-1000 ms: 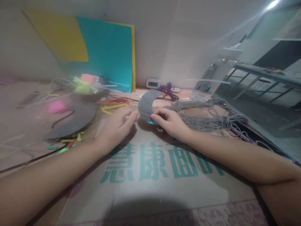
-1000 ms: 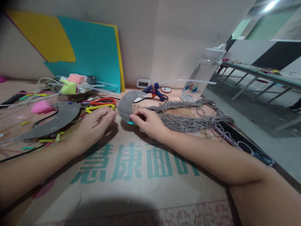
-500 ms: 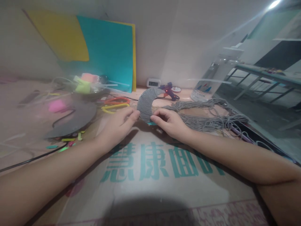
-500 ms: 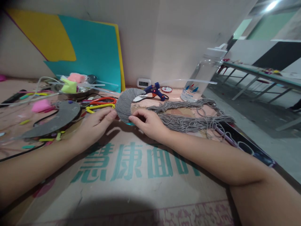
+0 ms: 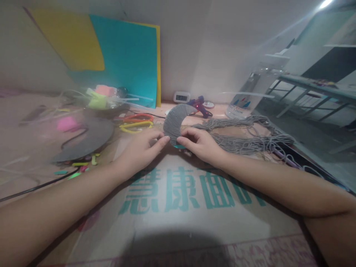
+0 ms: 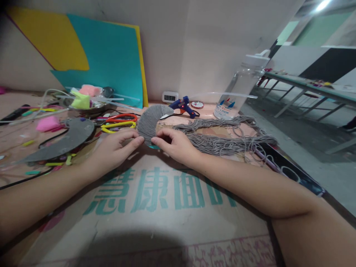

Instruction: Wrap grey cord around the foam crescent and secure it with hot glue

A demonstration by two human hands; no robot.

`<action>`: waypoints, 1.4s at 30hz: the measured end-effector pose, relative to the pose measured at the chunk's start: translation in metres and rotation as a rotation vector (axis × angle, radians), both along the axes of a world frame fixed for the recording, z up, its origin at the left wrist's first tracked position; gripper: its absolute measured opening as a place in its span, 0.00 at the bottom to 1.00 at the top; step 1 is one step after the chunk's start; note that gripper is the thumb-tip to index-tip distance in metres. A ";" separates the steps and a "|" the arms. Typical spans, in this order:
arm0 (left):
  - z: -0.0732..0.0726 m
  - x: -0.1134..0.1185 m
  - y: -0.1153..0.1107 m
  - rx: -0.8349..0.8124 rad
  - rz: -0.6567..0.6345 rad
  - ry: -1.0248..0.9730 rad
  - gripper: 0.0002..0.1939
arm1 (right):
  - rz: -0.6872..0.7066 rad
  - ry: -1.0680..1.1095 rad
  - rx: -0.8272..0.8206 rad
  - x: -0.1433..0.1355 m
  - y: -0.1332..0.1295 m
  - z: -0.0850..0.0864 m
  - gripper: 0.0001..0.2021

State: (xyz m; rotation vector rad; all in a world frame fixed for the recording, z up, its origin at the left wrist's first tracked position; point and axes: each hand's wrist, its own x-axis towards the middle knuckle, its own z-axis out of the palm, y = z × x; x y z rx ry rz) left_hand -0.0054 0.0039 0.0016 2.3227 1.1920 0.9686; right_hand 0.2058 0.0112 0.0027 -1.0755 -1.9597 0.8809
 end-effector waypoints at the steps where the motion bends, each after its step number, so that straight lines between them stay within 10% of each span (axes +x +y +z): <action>1: 0.000 0.000 0.000 0.004 -0.012 -0.005 0.17 | -0.003 -0.005 -0.002 0.000 0.000 -0.001 0.12; 20: -0.003 0.000 0.001 -0.008 -0.012 0.006 0.15 | -0.023 -0.066 0.094 0.000 0.001 -0.001 0.13; 26: -0.010 0.000 0.000 -0.029 0.062 -0.309 0.13 | -0.028 -0.051 0.045 0.001 -0.001 0.000 0.12; 42: -0.006 0.002 -0.007 0.054 -0.035 -0.027 0.11 | 0.087 -0.051 0.025 0.002 -0.001 0.002 0.17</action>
